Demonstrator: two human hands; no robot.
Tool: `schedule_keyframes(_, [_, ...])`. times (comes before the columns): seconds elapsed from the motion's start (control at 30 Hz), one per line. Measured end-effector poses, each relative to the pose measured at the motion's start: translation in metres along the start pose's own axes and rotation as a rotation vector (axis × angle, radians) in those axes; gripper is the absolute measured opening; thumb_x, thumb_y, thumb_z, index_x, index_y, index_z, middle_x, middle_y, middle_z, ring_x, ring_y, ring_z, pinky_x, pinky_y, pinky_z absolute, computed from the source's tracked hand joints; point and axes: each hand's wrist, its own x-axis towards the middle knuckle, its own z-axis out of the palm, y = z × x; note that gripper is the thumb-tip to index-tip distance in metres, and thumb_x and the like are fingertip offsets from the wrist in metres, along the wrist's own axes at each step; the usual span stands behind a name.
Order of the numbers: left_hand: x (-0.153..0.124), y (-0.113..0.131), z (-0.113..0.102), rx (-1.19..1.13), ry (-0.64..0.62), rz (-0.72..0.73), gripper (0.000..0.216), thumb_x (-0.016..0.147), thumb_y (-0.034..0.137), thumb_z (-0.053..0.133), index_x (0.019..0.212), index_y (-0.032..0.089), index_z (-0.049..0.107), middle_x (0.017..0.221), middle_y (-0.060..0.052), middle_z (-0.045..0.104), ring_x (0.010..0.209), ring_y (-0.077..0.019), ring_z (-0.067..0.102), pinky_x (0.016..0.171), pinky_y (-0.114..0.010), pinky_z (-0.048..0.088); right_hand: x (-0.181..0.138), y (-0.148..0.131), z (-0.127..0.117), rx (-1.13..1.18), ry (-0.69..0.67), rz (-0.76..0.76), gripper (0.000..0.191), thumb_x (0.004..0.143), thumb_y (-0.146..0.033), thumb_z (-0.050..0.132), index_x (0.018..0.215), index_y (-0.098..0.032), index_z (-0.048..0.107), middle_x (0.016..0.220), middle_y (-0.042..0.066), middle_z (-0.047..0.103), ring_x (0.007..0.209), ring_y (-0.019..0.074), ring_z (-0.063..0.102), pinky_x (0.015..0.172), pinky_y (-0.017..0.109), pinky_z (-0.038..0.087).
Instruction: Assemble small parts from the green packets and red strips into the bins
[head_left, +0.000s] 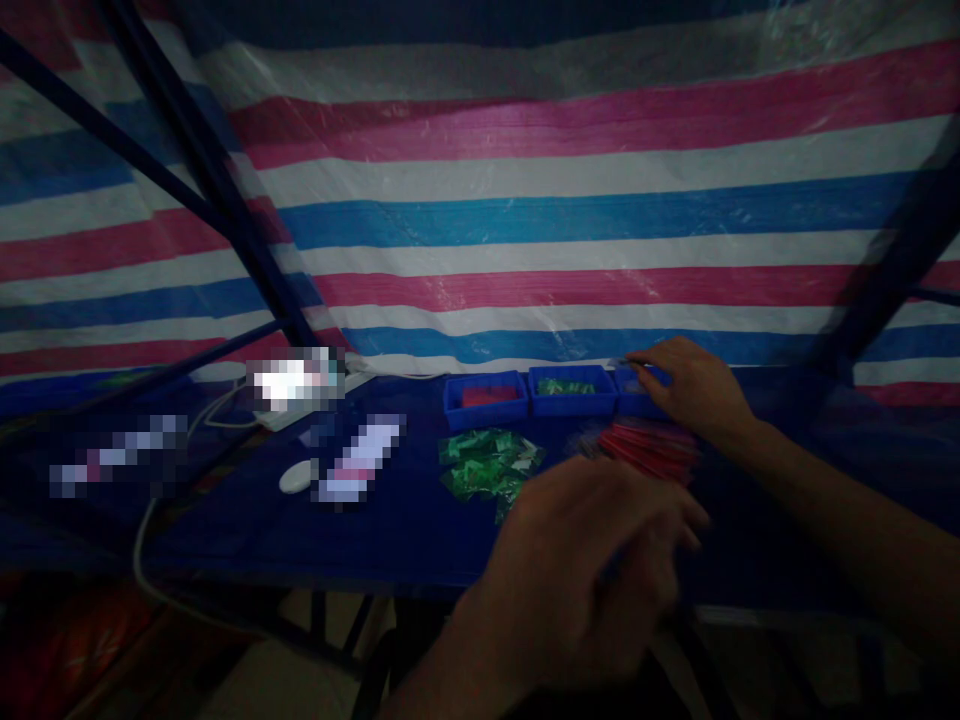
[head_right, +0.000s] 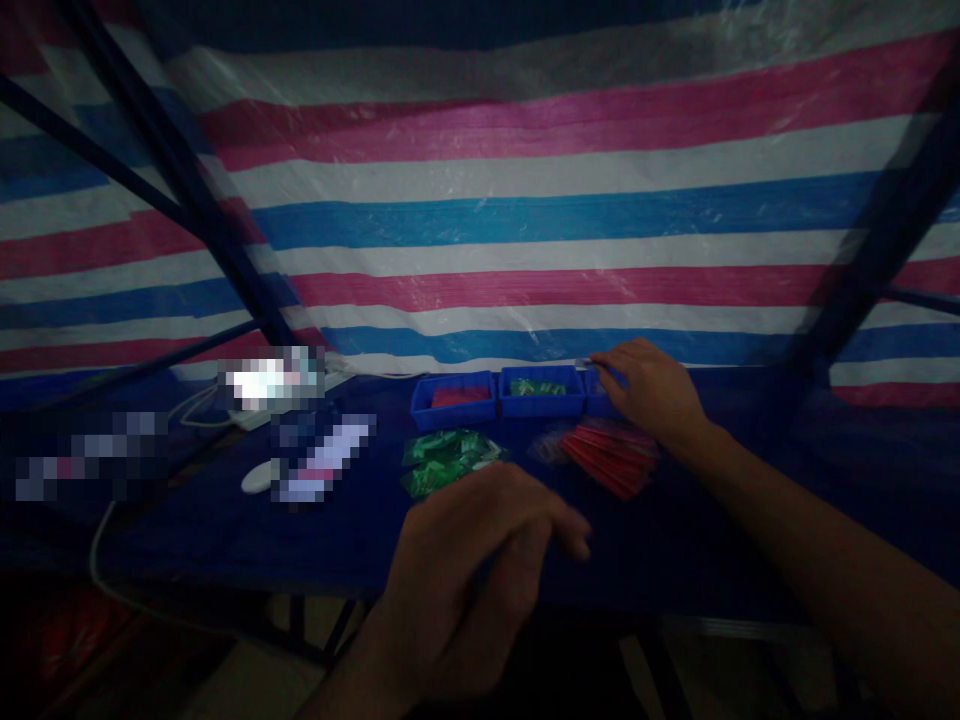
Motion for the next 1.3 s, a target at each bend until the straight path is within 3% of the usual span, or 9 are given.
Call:
schedule_keyframes(0.13, [0.037, -0.016, -0.030, 0.037, -0.005, -0.011, 0.025, 0.099, 0.037, 0.054, 0.103, 0.020, 0.073, 0.084, -0.008, 0.072, 0.086, -0.0219, 0.069, 0.078, -0.034, 0.054, 0.001, 0.012, 0.000, -0.082, 0.017, 0.019, 0.032, 0.098, -0.032, 0.053, 0.117, -0.017, 0.074, 0.111, 0.014, 0.074, 0.110, 0.0339, 0.063, 0.099, 0.049, 0.048])
schedule_keyframes(0.3, [0.061, -0.035, -0.052, 0.149, -0.030, -0.007, 0.032, 0.103, 0.035, 0.046, 0.095, 0.018, 0.072, 0.082, -0.008, 0.071, 0.080, -0.0212, 0.068, 0.079, -0.036, 0.054, 0.002, 0.003, -0.001, 0.070, -0.208, -0.069, 0.035, 0.098, -0.043, 0.055, 0.115, -0.019, 0.073, 0.106, 0.012, 0.074, 0.101, 0.0293, 0.066, 0.090, 0.041, 0.051])
schedule_keyframes(0.43, [0.065, -0.043, -0.036, 0.263, 0.020, -0.027, 0.028, 0.102, 0.027, 0.042, 0.110, 0.018, 0.068, 0.099, -0.010, 0.073, 0.091, -0.0234, 0.069, 0.085, -0.039, 0.055, 0.002, -0.016, -0.005, 0.200, -0.476, -0.115, 0.033, 0.096, -0.050, 0.056, 0.104, -0.023, 0.074, 0.092, 0.007, 0.075, 0.081, 0.0249, 0.068, 0.075, 0.036, 0.050])
schedule_keyframes(0.5, [0.067, -0.046, -0.024, 0.251, 0.055, -0.037, 0.036, 0.101, 0.018, 0.040, 0.133, 0.018, 0.057, 0.116, -0.011, 0.071, 0.099, -0.0225, 0.069, 0.089, -0.039, 0.055, 0.001, -0.021, -0.006, 0.235, -0.572, -0.167, 0.029, 0.095, -0.047, 0.058, 0.104, -0.024, 0.075, 0.093, 0.007, 0.076, 0.083, 0.0255, 0.069, 0.076, 0.037, 0.049])
schedule_keyframes(0.6, [0.067, -0.049, -0.007, 0.194, 0.059, 0.027, 0.043, 0.100, 0.014, 0.038, 0.141, 0.017, 0.050, 0.127, -0.011, 0.067, 0.110, -0.0217, 0.066, 0.096, -0.037, 0.055, 0.001, -0.021, -0.005, 0.285, -0.613, -0.189, 0.026, 0.095, -0.040, 0.057, 0.107, -0.024, 0.075, 0.098, 0.007, 0.077, 0.089, 0.0261, 0.070, 0.081, 0.037, 0.049])
schedule_keyframes(0.73, [0.063, -0.054, 0.005, 0.112, 0.065, 0.100, 0.047, 0.097, 0.013, 0.043, 0.143, 0.019, 0.048, 0.124, -0.009, 0.068, 0.117, -0.0223, 0.063, 0.104, -0.039, 0.052, 0.001, -0.016, -0.005, 0.373, -0.619, -0.193, 0.026, 0.097, -0.034, 0.053, 0.105, -0.026, 0.077, 0.099, 0.005, 0.078, 0.088, 0.0241, 0.071, 0.081, 0.037, 0.051])
schedule_keyframes(1.07, [0.061, -0.063, 0.010, 0.019, 0.082, 0.095, 0.039, 0.095, 0.018, 0.050, 0.134, 0.017, 0.056, 0.120, -0.011, 0.069, 0.110, -0.0254, 0.066, 0.098, -0.041, 0.054, -0.002, -0.011, -0.002, 0.378, -0.579, -0.166, 0.029, 0.084, -0.018, 0.060, 0.104, -0.030, 0.077, 0.095, 0.001, 0.079, 0.084, 0.0222, 0.073, 0.076, 0.035, 0.056])
schedule_keyframes(1.17, [0.060, -0.061, 0.009, -0.015, 0.108, 0.105, 0.038, 0.097, 0.021, 0.052, 0.134, 0.017, 0.056, 0.123, -0.012, 0.067, 0.112, -0.0252, 0.065, 0.101, -0.042, 0.053, -0.002, -0.011, 0.001, 0.354, -0.483, -0.133, 0.026, 0.086, -0.024, 0.060, 0.106, -0.029, 0.076, 0.094, 0.001, 0.079, 0.083, 0.0234, 0.074, 0.076, 0.036, 0.057])
schedule_keyframes(1.3, [0.059, -0.054, 0.005, -0.116, 0.176, 0.142, 0.049, 0.097, 0.037, 0.061, 0.142, 0.019, 0.051, 0.139, -0.014, 0.059, 0.127, -0.0269, 0.059, 0.111, -0.045, 0.048, -0.003, -0.021, -0.003, 0.381, -0.196, -0.032, 0.029, 0.094, -0.036, 0.058, 0.117, -0.027, 0.072, 0.105, 0.005, 0.078, 0.087, 0.0254, 0.073, 0.078, 0.040, 0.058])
